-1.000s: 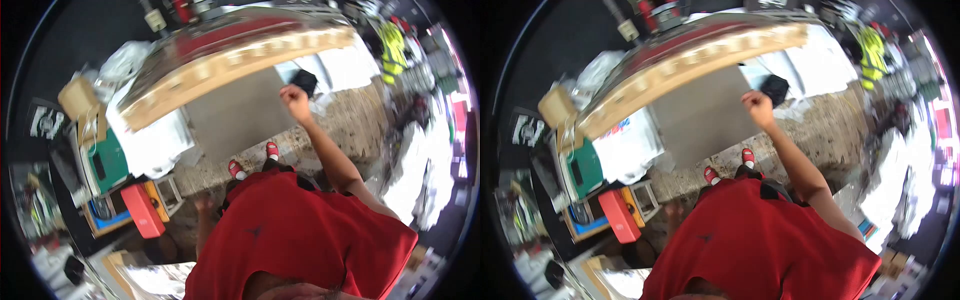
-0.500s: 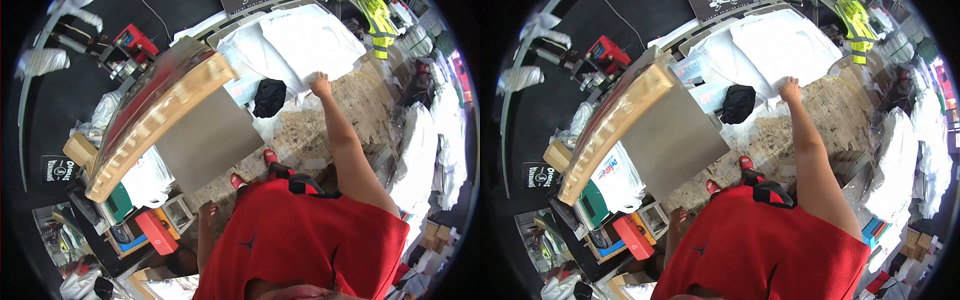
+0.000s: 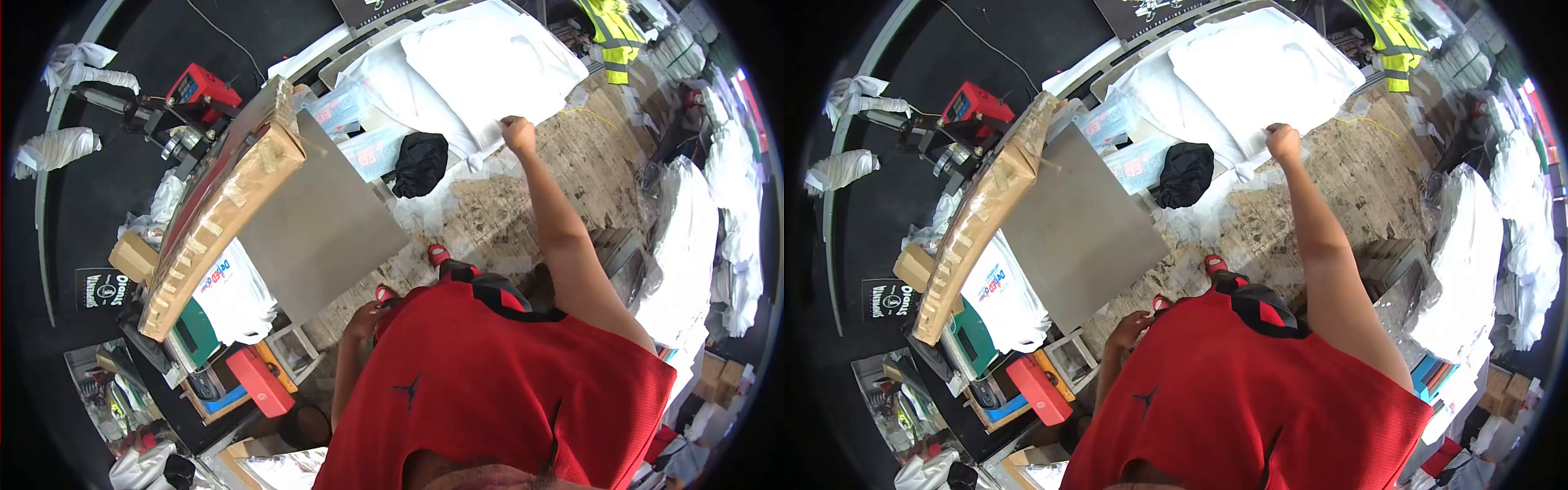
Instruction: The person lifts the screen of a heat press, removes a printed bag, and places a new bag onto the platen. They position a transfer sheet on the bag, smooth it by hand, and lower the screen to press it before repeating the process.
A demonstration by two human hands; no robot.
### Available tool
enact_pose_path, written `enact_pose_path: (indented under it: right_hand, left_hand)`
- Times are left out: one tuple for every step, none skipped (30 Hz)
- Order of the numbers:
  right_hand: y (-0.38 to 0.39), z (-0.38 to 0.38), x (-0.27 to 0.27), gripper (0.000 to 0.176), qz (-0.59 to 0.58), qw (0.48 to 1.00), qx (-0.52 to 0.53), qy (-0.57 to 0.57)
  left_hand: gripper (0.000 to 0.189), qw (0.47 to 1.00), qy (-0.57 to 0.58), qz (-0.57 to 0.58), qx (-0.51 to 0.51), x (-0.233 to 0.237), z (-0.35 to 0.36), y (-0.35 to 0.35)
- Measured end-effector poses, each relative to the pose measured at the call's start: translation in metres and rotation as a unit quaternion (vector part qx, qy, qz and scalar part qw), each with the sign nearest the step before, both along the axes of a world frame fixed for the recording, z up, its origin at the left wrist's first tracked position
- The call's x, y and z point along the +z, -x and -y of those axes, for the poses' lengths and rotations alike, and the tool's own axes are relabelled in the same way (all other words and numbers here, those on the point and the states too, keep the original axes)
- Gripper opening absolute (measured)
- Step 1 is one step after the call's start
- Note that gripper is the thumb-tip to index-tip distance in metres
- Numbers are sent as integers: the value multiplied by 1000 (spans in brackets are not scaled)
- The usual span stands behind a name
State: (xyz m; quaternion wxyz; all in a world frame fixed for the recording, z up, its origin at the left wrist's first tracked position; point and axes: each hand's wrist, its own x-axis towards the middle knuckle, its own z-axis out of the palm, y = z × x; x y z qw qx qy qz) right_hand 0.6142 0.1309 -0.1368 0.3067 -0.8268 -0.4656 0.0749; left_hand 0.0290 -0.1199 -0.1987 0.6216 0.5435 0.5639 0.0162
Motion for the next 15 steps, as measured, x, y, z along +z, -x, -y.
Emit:
enact_pose_path:
  right_hand:
    - [-6, -2, -1, 21, -6, 1000, 10, -15]
    - [-9, 0, 14, 20, -33, 999, 17, -15]
    - [-11, 4, 25, 16, -49, 998, -11, -36]
    - [-14, 9, 39, 15, -83, 996, -10, -33]
    - [-18, 13, 49, 14, -116, 993, -10, -33]
    - [-24, 14, 52, 13, -172, 983, -8, -58]
    - [-27, 19, 53, 13, -172, 983, -13, -61]
    - [-29, 24, 61, 14, -189, 980, -9, -61]
    - [-30, 29, 74, 14, -205, 977, -4, -62]
    - [-22, 39, 90, 16, -195, 977, 5, -90]
    - [-14, 49, 104, 16, -193, 977, -2, -93]
    - [-6, 60, 118, 16, -180, 977, 31, -105]
    - [4, 71, 133, 16, -166, 977, 65, -118]
    - [19, 87, 152, 16, -196, 968, 114, -112]
    - [38, 106, 165, 16, -225, 952, 177, -106]
  left_hand:
    - [54, 1000, -1, -1, -1, 12, -5, -5]
    - [53, 999, 24, 6, -23, 49, -17, -22]
    - [53, 998, 50, 12, -44, 72, -27, -37]
    - [53, 998, 50, 10, -47, 73, -33, -44]
    - [51, 996, 30, 53, -62, 74, -41, -51]
    - [48, 992, 9, 96, -78, 77, -49, -60]
    - [48, 992, 7, 95, -85, 79, -59, -70]
    - [47, 987, -15, 109, -114, 86, -69, -82]
    - [47, 981, -38, 124, -145, 94, -81, -96]
    - [47, 979, -40, 126, -152, 102, -93, -111]
    - [45, 973, -50, 157, -161, 112, -104, -125]
    - [43, 966, -59, 187, -169, 122, -113, -139]
    - [42, 964, -59, 214, -146, 132, -121, -154]
    - [41, 961, -58, 241, -122, 142, -127, -169]
    - [41, 954, -9, 293, -60, 153, -132, -185]
